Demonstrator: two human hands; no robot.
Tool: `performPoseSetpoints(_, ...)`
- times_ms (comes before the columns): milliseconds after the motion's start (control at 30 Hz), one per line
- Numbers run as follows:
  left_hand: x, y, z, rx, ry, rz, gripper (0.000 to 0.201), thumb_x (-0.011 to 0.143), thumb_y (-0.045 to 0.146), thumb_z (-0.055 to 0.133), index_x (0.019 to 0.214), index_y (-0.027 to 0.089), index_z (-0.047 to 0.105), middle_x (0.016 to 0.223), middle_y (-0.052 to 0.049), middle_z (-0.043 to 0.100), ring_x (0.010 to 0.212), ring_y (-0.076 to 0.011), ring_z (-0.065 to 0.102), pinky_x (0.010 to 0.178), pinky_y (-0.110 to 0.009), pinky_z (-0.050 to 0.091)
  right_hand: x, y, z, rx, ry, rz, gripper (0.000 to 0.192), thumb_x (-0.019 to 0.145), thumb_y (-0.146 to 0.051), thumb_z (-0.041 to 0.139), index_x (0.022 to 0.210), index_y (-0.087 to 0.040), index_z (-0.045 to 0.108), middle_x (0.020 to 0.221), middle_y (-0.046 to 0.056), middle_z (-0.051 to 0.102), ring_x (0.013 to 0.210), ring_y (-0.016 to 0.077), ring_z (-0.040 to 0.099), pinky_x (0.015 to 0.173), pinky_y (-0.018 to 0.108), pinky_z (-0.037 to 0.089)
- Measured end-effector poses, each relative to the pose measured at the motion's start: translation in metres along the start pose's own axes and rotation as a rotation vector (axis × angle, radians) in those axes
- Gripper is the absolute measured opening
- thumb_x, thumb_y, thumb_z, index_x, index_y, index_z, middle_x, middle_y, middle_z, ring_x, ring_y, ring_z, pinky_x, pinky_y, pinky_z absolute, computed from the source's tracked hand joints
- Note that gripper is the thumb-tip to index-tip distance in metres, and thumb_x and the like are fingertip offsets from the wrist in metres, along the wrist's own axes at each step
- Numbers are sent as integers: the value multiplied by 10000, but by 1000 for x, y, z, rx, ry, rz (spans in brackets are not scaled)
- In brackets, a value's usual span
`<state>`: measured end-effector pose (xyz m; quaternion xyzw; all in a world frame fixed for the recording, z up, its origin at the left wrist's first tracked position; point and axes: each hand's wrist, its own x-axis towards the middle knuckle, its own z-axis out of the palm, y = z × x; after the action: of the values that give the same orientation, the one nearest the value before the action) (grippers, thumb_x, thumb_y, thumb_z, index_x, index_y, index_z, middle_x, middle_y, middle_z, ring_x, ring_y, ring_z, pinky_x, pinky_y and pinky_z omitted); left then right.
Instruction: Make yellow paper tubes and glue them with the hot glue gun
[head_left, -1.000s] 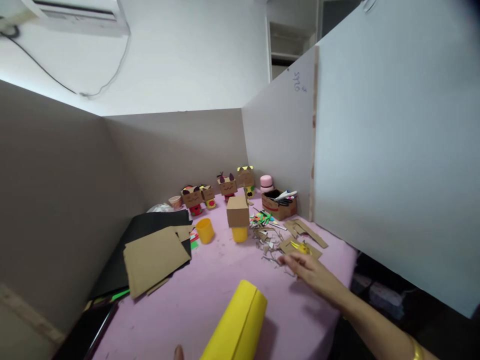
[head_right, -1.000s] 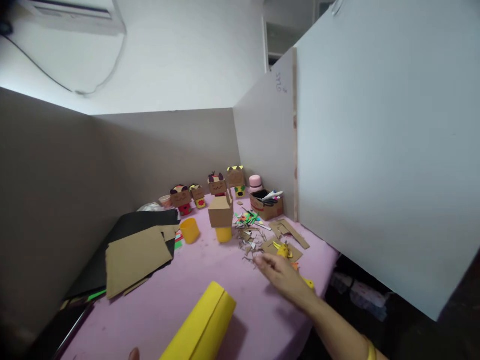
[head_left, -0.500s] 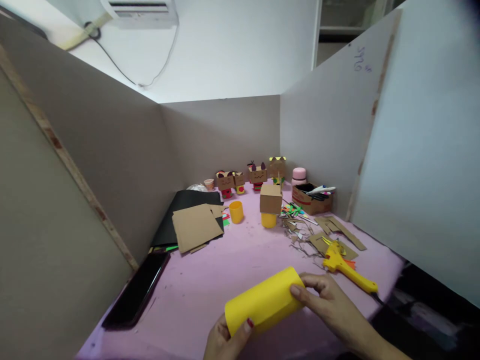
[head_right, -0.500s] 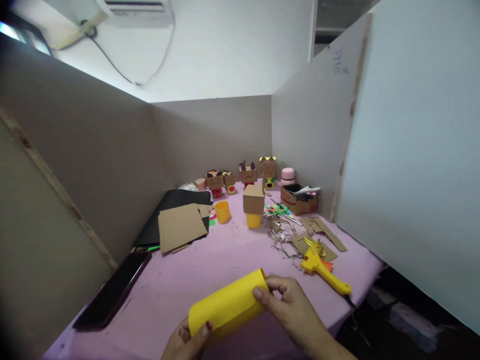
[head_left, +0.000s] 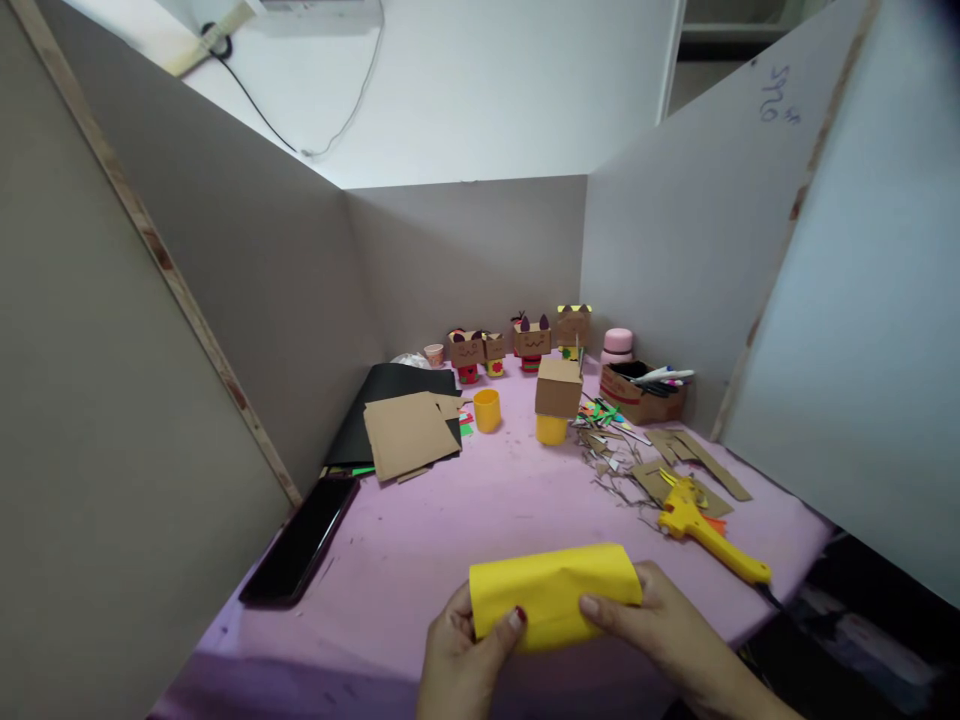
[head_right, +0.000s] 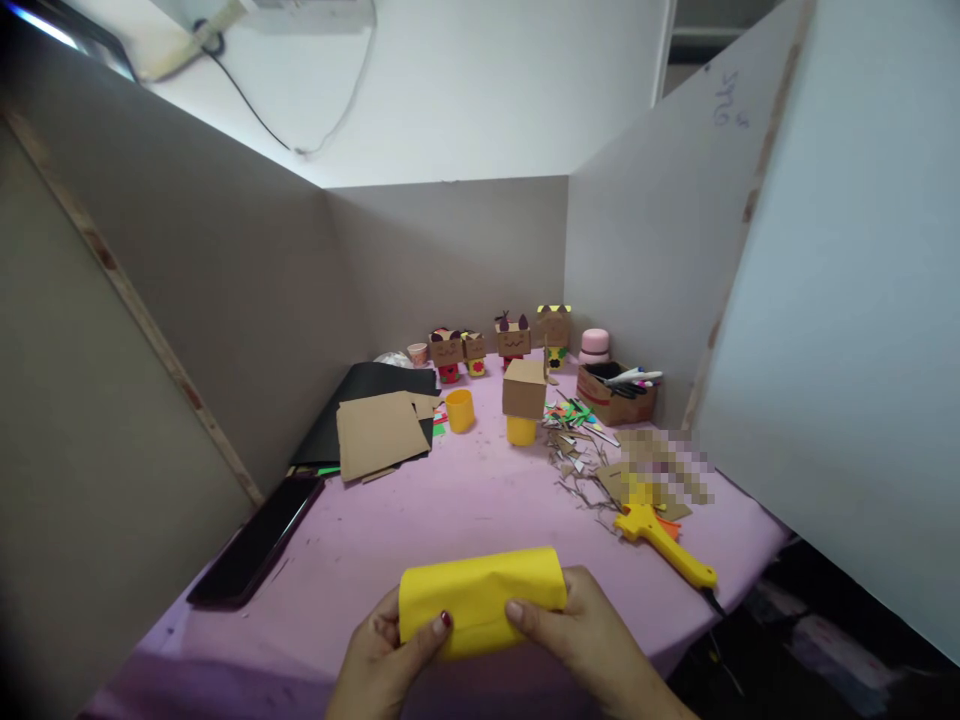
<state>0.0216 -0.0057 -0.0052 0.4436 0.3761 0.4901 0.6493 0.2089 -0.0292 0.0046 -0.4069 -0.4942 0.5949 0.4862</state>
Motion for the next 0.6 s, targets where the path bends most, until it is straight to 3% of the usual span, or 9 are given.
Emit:
performPoseSetpoints(200,2,-6,-12,-76,7,-91,395,645,351,765,964,135,677,778,-118,743,829,-282,682,800,-397,478,1,10,-9,48,105,71,495,621,-515,741,940,-137,733,771,71,744,699,248,666,706,353,494)
performPoseSetpoints(333,3,-9,-21,-107,-10,-126,426,647,356,757,994,124,668,850,-131,740,905,-285,665,861,-394,449,-1,14,-16,84,131,139,468,638,-497,734,951,-150,726,778,68,746,723,243,670,717,345,490)
performPoseSetpoints(467,4,-10,-20,-106,96,-120,590,644,404,757,1121,111,570,929,-146,726,923,-268,659,864,-361,443,-1,14,-15,61,155,117,440,650,-507,723,909,-152,738,760,71,747,731,243,670,751,350,485)
performPoseSetpoints(600,5,-19,-9,-23,201,2,848,569,394,809,1250,105,394,900,-145,717,851,-266,670,780,-337,482,-3,18,-3,88,178,93,465,630,-540,725,899,-161,744,764,69,745,692,246,671,706,349,502)
